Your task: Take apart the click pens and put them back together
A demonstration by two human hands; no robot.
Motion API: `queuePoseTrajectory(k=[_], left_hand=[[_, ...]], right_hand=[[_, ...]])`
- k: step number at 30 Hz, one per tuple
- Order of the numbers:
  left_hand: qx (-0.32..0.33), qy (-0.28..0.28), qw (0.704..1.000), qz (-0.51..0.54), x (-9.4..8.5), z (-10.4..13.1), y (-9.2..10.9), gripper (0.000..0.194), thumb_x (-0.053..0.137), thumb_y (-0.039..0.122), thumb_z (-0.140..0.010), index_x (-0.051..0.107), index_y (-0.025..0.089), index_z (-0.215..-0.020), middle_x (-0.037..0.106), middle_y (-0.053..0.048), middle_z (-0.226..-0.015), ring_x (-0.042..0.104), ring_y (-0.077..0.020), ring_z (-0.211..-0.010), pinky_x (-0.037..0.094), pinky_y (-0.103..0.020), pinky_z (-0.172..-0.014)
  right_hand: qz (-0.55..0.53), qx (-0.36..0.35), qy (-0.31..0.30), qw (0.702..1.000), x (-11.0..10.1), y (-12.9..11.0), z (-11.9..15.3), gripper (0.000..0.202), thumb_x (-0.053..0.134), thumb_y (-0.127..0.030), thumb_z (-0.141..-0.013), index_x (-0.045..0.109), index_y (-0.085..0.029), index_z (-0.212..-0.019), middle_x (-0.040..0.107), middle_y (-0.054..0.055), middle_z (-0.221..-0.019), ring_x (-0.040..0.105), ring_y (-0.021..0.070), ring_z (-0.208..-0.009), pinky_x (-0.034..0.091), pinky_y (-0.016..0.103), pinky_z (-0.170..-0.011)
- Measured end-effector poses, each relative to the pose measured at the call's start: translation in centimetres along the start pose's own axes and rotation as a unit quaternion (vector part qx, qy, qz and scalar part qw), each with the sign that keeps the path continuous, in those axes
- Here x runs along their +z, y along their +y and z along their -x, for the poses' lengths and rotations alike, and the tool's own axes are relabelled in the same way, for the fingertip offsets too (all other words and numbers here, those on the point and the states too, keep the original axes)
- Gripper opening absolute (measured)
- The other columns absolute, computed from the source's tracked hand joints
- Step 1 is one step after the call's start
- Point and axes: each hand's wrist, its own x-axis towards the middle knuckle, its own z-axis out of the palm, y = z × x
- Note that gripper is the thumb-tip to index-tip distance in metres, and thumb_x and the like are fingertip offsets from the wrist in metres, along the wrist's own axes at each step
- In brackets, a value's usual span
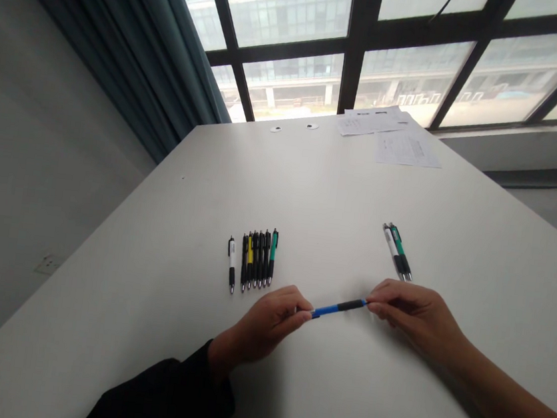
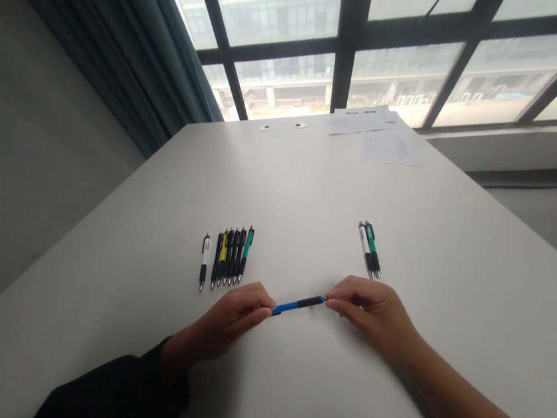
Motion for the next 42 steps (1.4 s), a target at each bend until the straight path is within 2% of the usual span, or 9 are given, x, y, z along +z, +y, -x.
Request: queuePoseTrajectory(k=[17,28,32,36,39,42], left_hand=[[0.026,0.01,0.999,-0.015,0.1,0.3,-0.3,0.014,0.061,0.025,-0.096,0.07,0.015,-0.091,0.062,-0.004,-0.087,0.056,-0.0146,-0.08,0.043,-0.025,-0.072],[0.106,0.056,0.987,-0.109,0.3,0.5,0.1,0.016,0.054,0.024,-0.101,0.066,0.014,-0.102,0.062,-0.008,-0.094,0.058,-0.0158,-0.082,0.048,-0.027,-0.073],[0.115,0.064,0.985,-0.114,0.3,0.5,-0.1,0.014,0.056,0.024,-0.1,0.064,0.016,-0.108,0.061,-0.007,-0.098,0.058,-0.016,-0.086,0.051,-0.027,-0.075],[0.116,0.071,0.984,-0.113,0.6,0.4,-0.3,0.011,0.062,0.018,-0.096,0.062,0.016,-0.106,0.061,-0.007,-0.1,0.059,-0.0159,-0.087,0.052,-0.027,-0.075],[0.132,0.06,0.982,-0.125,0.8,0.3,-0.5,0.016,0.061,0.015,-0.095,0.062,0.018,-0.111,0.064,-0.008,-0.103,0.062,-0.0182,-0.093,0.054,-0.03,-0.081],[0.154,0.039,0.972,-0.173,1.0,0.3,-0.6,0.025,0.061,0.019,-0.096,0.062,0.019,-0.121,0.069,-0.01,-0.106,0.063,-0.02,-0.095,0.054,-0.033,-0.083]], right_hand=[[0.101,-0.022,-0.028,0.994,0.1,0.1,0.0,0.024,0.066,-0.038,-0.092,0.072,-0.02,-0.076,0.064,0.003,-0.066,0.058,0.0158,-0.061,0.045,0.029,-0.058],[0.152,-0.073,-0.034,0.985,0.4,-0.4,-0.1,0.023,0.061,-0.032,-0.096,0.069,-0.02,-0.078,0.064,0.001,-0.066,0.058,0.0138,-0.059,0.045,0.026,-0.058],[0.154,-0.086,-0.009,0.984,0.6,-0.3,0.0,0.02,0.065,-0.032,-0.094,0.072,-0.021,-0.078,0.066,0.002,-0.066,0.059,0.0146,-0.058,0.046,0.026,-0.054],[0.153,-0.104,0.011,0.983,0.7,-0.1,0.0,0.011,0.072,-0.031,-0.088,0.079,-0.023,-0.085,0.075,0.005,-0.076,0.067,0.0177,-0.065,0.052,0.028,-0.059],[0.149,-0.109,0.007,0.983,0.9,-0.1,0.0,0.01,0.074,-0.032,-0.087,0.08,-0.024,-0.086,0.077,0.005,-0.079,0.069,0.0188,-0.067,0.054,0.029,-0.061],[0.147,-0.112,-0.01,0.983,1.3,0.0,0.0,0.011,0.074,-0.033,-0.087,0.079,-0.023,-0.084,0.075,0.005,-0.076,0.067,0.017,-0.064,0.051,0.027,-0.058]])
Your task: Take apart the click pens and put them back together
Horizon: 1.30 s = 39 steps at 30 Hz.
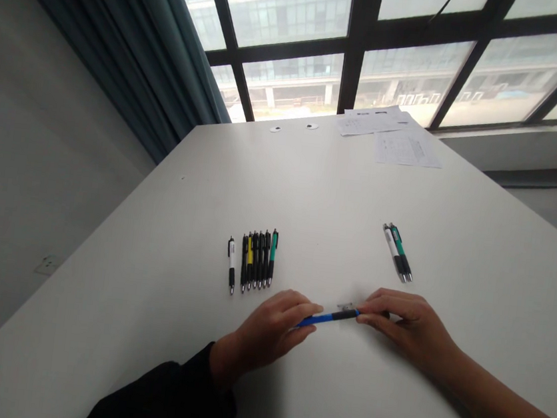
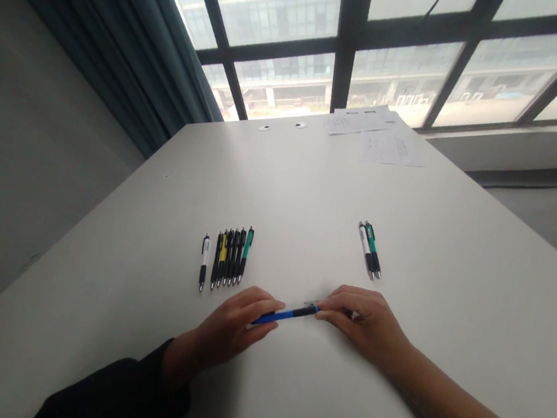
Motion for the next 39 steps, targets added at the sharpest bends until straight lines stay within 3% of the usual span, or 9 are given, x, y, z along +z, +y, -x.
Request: queuePoseTrajectory(k=[4,7,13,21,25,32,39], left_hand=[[0.032,-0.015,0.998,-0.047,0.1,-0.1,0.2,0.021,0.062,0.024,-0.097,0.065,0.018,-0.117,0.071,-0.008,-0.097,0.062,-0.0197,-0.084,0.053,-0.033,-0.077],[0.01,0.006,0.999,-0.03,0.1,-0.2,0.4,0.016,0.059,0.021,-0.098,0.066,0.017,-0.111,0.07,-0.008,-0.096,0.062,-0.0194,-0.085,0.053,-0.032,-0.077],[-0.061,0.057,0.996,-0.001,0.1,-0.3,0.5,0.013,0.053,0.019,-0.099,0.063,0.017,-0.108,0.068,-0.009,-0.098,0.062,-0.0197,-0.09,0.052,-0.033,-0.081],[-0.071,0.075,0.995,0.01,0.2,-0.3,0.5,0.014,0.049,0.014,-0.1,0.058,0.016,-0.111,0.066,-0.008,-0.099,0.061,-0.0176,-0.091,0.051,-0.03,-0.083],[-0.078,0.082,0.993,0.015,0.2,-0.3,0.7,0.015,0.047,0.015,-0.101,0.058,0.015,-0.112,0.066,-0.007,-0.099,0.062,-0.0169,-0.09,0.052,-0.029,-0.082],[-0.07,0.079,0.994,0.006,0.1,-0.2,0.6,0.016,0.048,0.013,-0.101,0.058,0.016,-0.113,0.067,-0.008,-0.102,0.063,-0.0176,-0.094,0.052,-0.03,-0.085],[-0.076,0.08,0.994,-0.025,0.2,-0.1,0.2,0.016,0.05,0.013,-0.1,0.06,0.016,-0.112,0.068,-0.007,-0.101,0.062,-0.0188,-0.093,0.053,-0.032,-0.085]], right_hand=[[-0.011,0.023,-0.036,0.999,0.5,0.2,0.2,0.018,0.076,-0.038,-0.085,0.072,-0.021,-0.08,0.067,0.002,-0.07,0.06,0.014,-0.059,0.047,0.025,-0.053],[-0.001,0.03,-0.047,0.998,0.5,0.7,0.2,0.025,0.081,-0.04,-0.08,0.07,-0.021,-0.091,0.063,0.001,-0.073,0.056,0.0129,-0.056,0.046,0.024,-0.051],[0.094,-0.035,-0.052,0.994,0.1,1.2,0.0,0.023,0.06,-0.026,-0.095,0.071,-0.024,-0.116,0.069,0.011,-0.105,0.067,0.0197,-0.082,0.055,0.03,-0.072],[0.11,-0.064,-0.071,0.989,0.5,0.9,0.1,0.033,0.05,-0.012,-0.094,0.068,-0.023,-0.119,0.066,0.011,-0.106,0.067,0.0192,-0.083,0.055,0.03,-0.072],[0.116,-0.051,-0.07,0.989,0.5,0.8,0.2,0.035,0.052,-0.015,-0.094,0.065,-0.023,-0.125,0.064,0.012,-0.111,0.066,0.0203,-0.086,0.055,0.031,-0.073],[0.178,-0.034,-0.062,0.982,1.3,1.4,0.0,0.019,0.051,-0.021,-0.099,0.069,-0.021,-0.105,0.066,0.01,-0.098,0.064,0.0182,-0.075,0.052,0.031,-0.068],[0.153,-0.035,0.032,0.987,0.8,1.4,-0.1,0.01,0.049,-0.019,-0.101,0.059,-0.02,-0.097,0.061,0.008,-0.092,0.06,0.0181,-0.077,0.049,0.03,-0.069]])
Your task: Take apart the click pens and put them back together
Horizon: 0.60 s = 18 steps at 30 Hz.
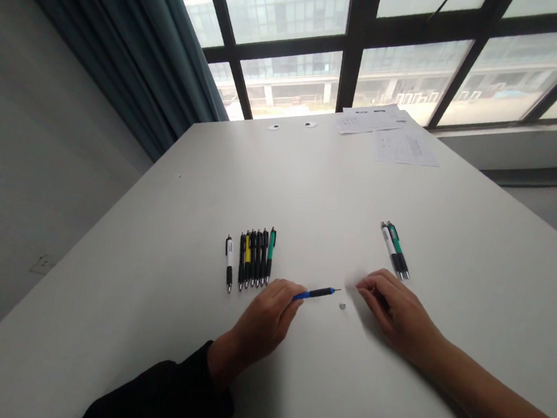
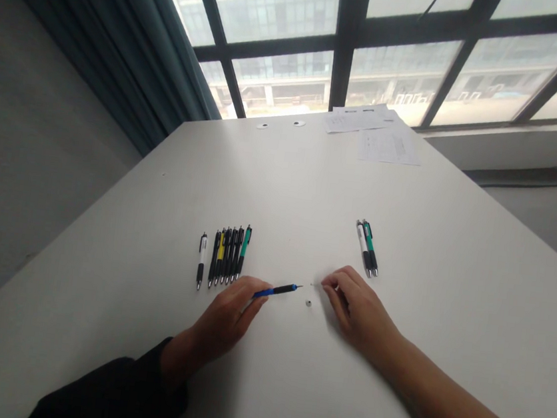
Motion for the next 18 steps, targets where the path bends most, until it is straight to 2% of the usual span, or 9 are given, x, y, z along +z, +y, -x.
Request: queuePoseTrajectory(k=[9,18], left_hand=[[0.033,0.005,0.999,-0.017,0.23,-0.12,-0.19,0.016,0.053,0.011,-0.098,0.063,0.015,-0.111,0.069,-0.008,-0.1,0.063,-0.0199,-0.092,0.054,-0.034,-0.084],[0.036,-0.007,0.999,-0.018,0.32,0.02,-0.36,0.017,0.054,0.011,-0.098,0.064,0.015,-0.112,0.069,-0.009,-0.1,0.062,-0.0197,-0.092,0.055,-0.035,-0.083]], right_hand=[[-0.023,-0.055,0.011,0.998,-0.34,-0.27,0.07,0.01,0.05,-0.013,-0.101,0.056,-0.021,-0.099,0.059,0.006,-0.092,0.058,0.0165,-0.082,0.048,0.027,-0.072],[-0.018,-0.057,-0.004,0.998,-0.19,-0.18,0.11,0.011,0.05,-0.013,-0.1,0.058,-0.021,-0.102,0.06,0.006,-0.094,0.06,0.0165,-0.081,0.049,0.027,-0.071]])
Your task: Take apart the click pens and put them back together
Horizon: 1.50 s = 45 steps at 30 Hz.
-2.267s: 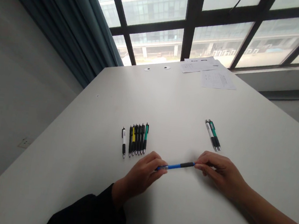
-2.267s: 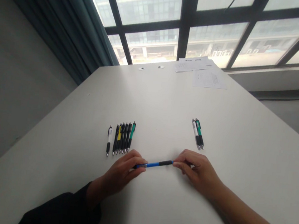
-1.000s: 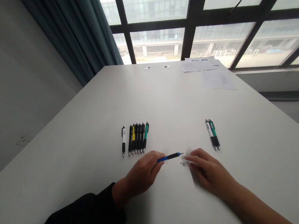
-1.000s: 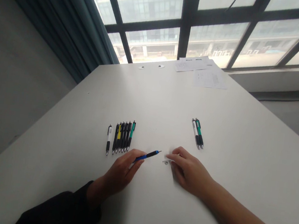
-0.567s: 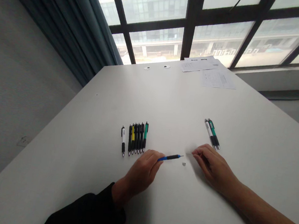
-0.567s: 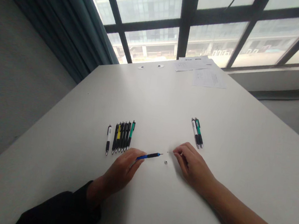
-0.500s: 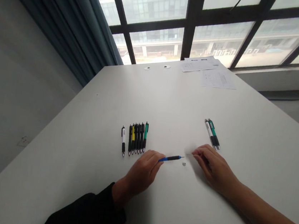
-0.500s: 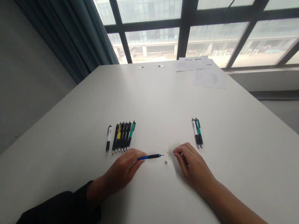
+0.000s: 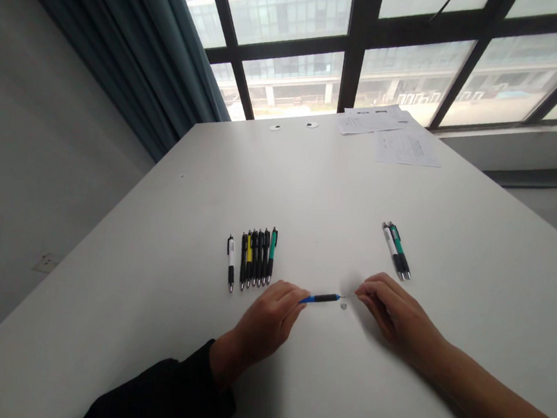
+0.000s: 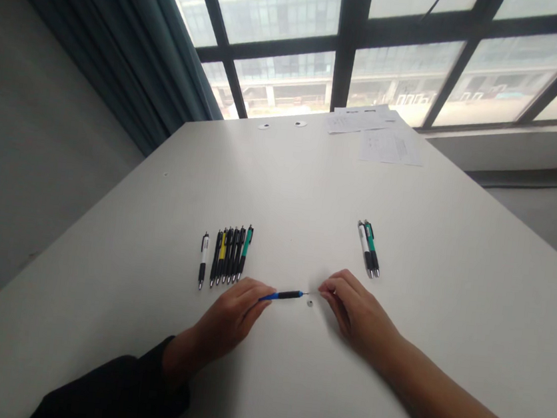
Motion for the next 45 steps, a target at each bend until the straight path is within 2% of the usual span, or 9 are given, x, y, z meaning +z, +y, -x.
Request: queuePoseTrajectory(k=[6,14,17,21,25,28,32,35,45], left_hand=[[0.033,0.0,0.999,-0.01,0.1,0.2,-0.3,0.025,0.056,0.008,-0.096,0.064,0.015,-0.119,0.07,-0.009,-0.102,0.063,-0.02,-0.093,0.056,-0.034,-0.082],[0.064,0.014,0.998,-0.021,0.1,-0.1,0.3,0.024,0.057,0.011,-0.097,0.065,0.015,-0.119,0.073,-0.009,-0.101,0.066,-0.0198,-0.091,0.058,-0.035,-0.08],[0.065,0.016,0.997,-0.026,0.0,-0.1,0.4,0.023,0.058,0.011,-0.097,0.064,0.015,-0.119,0.073,-0.009,-0.101,0.067,-0.0199,-0.091,0.058,-0.034,-0.081],[0.048,0.029,0.997,-0.044,0.0,-0.1,0.2,0.02,0.058,0.012,-0.097,0.064,0.015,-0.115,0.073,-0.008,-0.1,0.067,-0.0202,-0.09,0.057,-0.035,-0.081],[0.038,0.028,0.998,-0.052,0.1,0.0,0.0,0.019,0.058,0.011,-0.097,0.064,0.015,-0.114,0.073,-0.008,-0.1,0.067,-0.021,-0.091,0.057,-0.036,-0.081],[0.034,0.021,0.998,-0.048,0.1,-0.1,0.1,0.019,0.057,0.012,-0.097,0.064,0.015,-0.114,0.073,-0.008,-0.1,0.066,-0.0209,-0.091,0.057,-0.036,-0.081],[0.031,0.014,0.999,-0.042,0.2,0.0,0.0,0.019,0.057,0.012,-0.097,0.064,0.015,-0.114,0.073,-0.009,-0.101,0.066,-0.0208,-0.092,0.057,-0.037,-0.082],[0.037,0.014,0.999,-0.037,0.3,0.0,-0.1,0.019,0.058,0.012,-0.097,0.064,0.014,-0.114,0.074,-0.009,-0.101,0.067,-0.0213,-0.092,0.057,-0.037,-0.083],[0.042,0.001,0.998,-0.038,0.4,0.0,0.1,0.019,0.057,0.013,-0.097,0.065,0.014,-0.114,0.074,-0.009,-0.101,0.068,-0.0218,-0.092,0.058,-0.038,-0.084]], right_hand=[[0.0,-0.003,-0.027,1.0,0.1,-0.2,0.2,0.012,0.049,-0.014,-0.101,0.057,-0.02,-0.105,0.06,0.008,-0.098,0.061,0.0163,-0.083,0.051,0.027,-0.072],[-0.022,-0.01,-0.054,0.998,0.7,-0.6,0.2,0.011,0.049,-0.016,-0.102,0.057,-0.021,-0.104,0.06,0.007,-0.096,0.062,0.0158,-0.082,0.052,0.027,-0.073],[-0.023,-0.009,-0.05,0.998,0.6,-0.7,0.3,0.011,0.051,-0.02,-0.102,0.058,-0.021,-0.11,0.061,0.007,-0.099,0.063,0.0155,-0.08,0.053,0.028,-0.072],[-0.015,0.036,-0.071,0.997,0.6,-0.7,0.4,0.033,0.062,-0.03,-0.097,0.056,-0.02,-0.128,0.062,0.01,-0.109,0.059,0.0124,-0.065,0.053,0.027,-0.061],[-0.004,0.039,-0.093,0.995,0.9,-0.6,0.2,0.017,0.06,-0.027,-0.097,0.068,-0.02,-0.11,0.068,0.009,-0.102,0.065,0.0175,-0.078,0.054,0.031,-0.073],[-0.054,0.074,-0.079,0.993,0.5,-0.6,-0.1,0.016,0.058,-0.028,-0.098,0.072,-0.02,-0.097,0.069,0.007,-0.089,0.063,0.0169,-0.073,0.051,0.03,-0.066],[-0.155,0.161,-0.019,0.974,-0.3,-0.6,-0.3,0.02,0.065,-0.038,-0.094,0.073,-0.019,-0.096,0.07,0.007,-0.083,0.062,0.0179,-0.072,0.05,0.029,-0.062],[-0.195,0.189,-0.008,0.962,-0.2,-0.7,-0.2,0.025,0.069,-0.042,-0.091,0.074,-0.019,-0.098,0.069,0.006,-0.081,0.061,0.0178,-0.071,0.05,0.029,-0.062],[-0.175,0.182,-0.027,0.967,0.2,-1.0,-0.1,0.024,0.068,-0.042,-0.092,0.074,-0.019,-0.095,0.064,0.002,-0.072,0.055,0.0149,-0.063,0.045,0.027,-0.057]])
